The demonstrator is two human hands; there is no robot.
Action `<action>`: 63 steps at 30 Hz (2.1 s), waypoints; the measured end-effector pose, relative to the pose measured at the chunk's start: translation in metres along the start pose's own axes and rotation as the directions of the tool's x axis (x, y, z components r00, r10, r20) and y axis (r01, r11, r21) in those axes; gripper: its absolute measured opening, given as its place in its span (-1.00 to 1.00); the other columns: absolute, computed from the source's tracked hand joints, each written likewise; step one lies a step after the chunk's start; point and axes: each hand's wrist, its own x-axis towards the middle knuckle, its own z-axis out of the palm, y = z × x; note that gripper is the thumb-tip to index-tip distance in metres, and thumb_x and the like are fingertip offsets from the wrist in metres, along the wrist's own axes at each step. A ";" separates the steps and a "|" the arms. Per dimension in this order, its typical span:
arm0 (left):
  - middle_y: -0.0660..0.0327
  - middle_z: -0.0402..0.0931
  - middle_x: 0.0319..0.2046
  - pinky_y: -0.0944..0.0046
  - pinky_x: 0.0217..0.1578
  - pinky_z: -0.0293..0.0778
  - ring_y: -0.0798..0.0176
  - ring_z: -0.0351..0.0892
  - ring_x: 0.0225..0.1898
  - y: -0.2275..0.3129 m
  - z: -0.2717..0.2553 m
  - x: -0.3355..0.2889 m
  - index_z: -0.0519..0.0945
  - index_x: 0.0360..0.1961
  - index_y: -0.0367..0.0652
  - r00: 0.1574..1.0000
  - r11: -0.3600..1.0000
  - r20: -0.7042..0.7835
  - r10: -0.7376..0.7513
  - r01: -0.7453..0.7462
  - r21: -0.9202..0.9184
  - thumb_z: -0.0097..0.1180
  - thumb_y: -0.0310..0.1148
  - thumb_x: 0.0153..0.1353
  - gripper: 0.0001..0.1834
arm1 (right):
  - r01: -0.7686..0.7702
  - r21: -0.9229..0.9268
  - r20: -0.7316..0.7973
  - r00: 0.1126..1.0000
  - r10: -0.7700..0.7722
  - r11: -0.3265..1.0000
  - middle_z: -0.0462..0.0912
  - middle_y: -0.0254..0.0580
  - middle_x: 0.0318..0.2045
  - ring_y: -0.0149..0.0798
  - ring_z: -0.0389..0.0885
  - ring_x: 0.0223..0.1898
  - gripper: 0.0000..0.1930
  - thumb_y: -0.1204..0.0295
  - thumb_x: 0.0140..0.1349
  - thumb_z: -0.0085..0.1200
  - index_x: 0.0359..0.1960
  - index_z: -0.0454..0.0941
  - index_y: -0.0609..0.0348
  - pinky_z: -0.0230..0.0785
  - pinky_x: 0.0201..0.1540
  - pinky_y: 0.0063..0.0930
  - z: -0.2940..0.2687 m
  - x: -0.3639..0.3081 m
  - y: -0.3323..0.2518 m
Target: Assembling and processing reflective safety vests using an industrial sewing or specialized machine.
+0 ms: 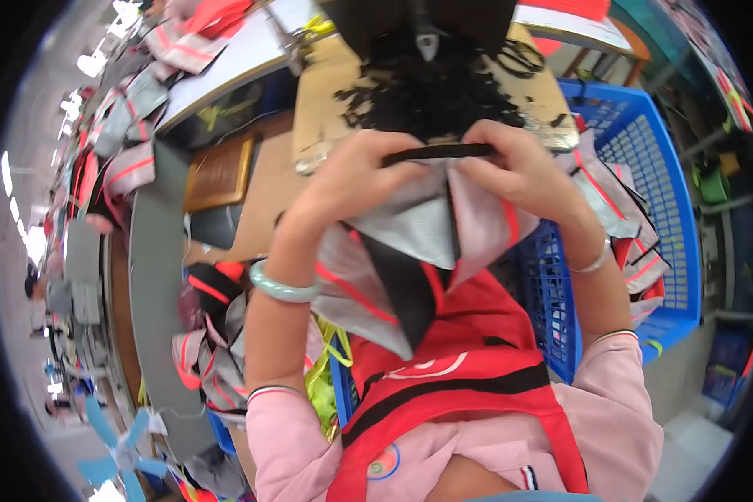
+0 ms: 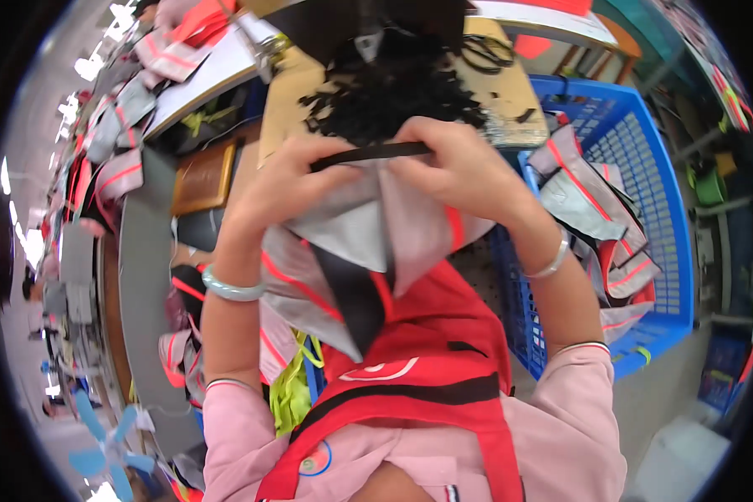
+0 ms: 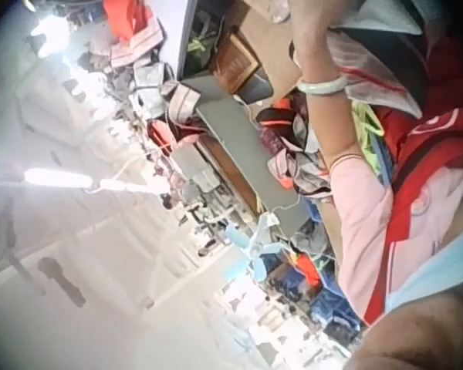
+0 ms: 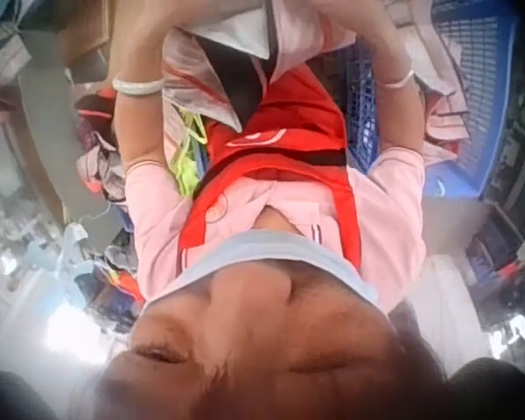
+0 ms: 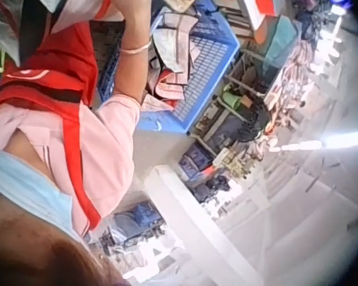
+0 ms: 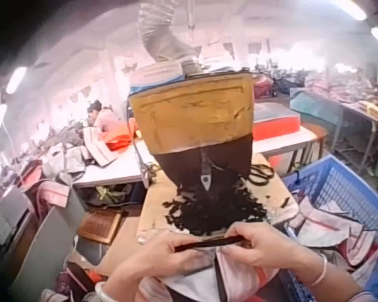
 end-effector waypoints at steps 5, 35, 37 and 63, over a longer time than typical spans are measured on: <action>0.08 0.56 -0.53 0.30 -0.36 0.41 0.29 0.48 -0.48 -0.005 -0.007 0.037 0.62 -0.25 -0.31 0.994 0.999 0.099 -0.039 0.040 -0.014 0.21 -0.31 0.05 -0.70 | -0.099 -0.022 -0.069 0.993 0.097 0.995 0.52 -0.25 -0.52 -0.52 0.43 -0.48 -0.77 0.40 0.15 0.13 -0.29 0.50 0.36 0.31 -0.42 -0.57 -0.009 0.010 0.014; 0.35 0.59 -0.35 0.48 -0.26 0.40 0.56 0.44 -0.34 -0.039 -0.055 0.115 0.62 -0.14 -0.35 0.964 0.995 0.246 -0.098 0.101 0.004 0.26 -0.30 0.13 -0.65 | -0.086 -0.004 -0.069 0.994 0.085 0.996 0.59 -0.17 -0.47 -0.40 0.51 -0.41 -0.62 0.26 0.10 0.13 -0.20 0.57 0.38 0.37 -0.33 -0.52 -0.027 0.088 0.048; 0.34 0.59 -0.36 0.48 -0.28 0.40 0.56 0.44 -0.35 -0.037 -0.054 0.115 0.62 -0.16 -0.35 0.966 0.996 0.241 -0.091 0.087 0.027 0.25 -0.30 0.13 -0.66 | -0.165 0.009 -0.074 0.983 0.166 0.986 0.59 -0.17 -0.47 -0.42 0.50 -0.42 -0.61 0.24 0.10 0.13 -0.20 0.57 0.38 0.36 -0.33 -0.54 -0.029 0.087 0.044; -0.09 0.60 -0.28 0.05 -0.20 0.49 -0.06 0.59 -0.27 -0.010 0.098 0.089 0.58 -0.17 -0.31 0.756 0.892 0.552 0.351 -0.449 0.047 0.02 -0.12 0.12 -0.55 | 0.384 -0.850 0.400 0.916 -0.030 0.360 0.58 0.00 -0.26 -0.09 0.64 -0.43 -0.65 0.27 0.12 0.12 -0.13 0.53 0.23 0.46 -0.42 -0.25 0.076 -0.045 0.020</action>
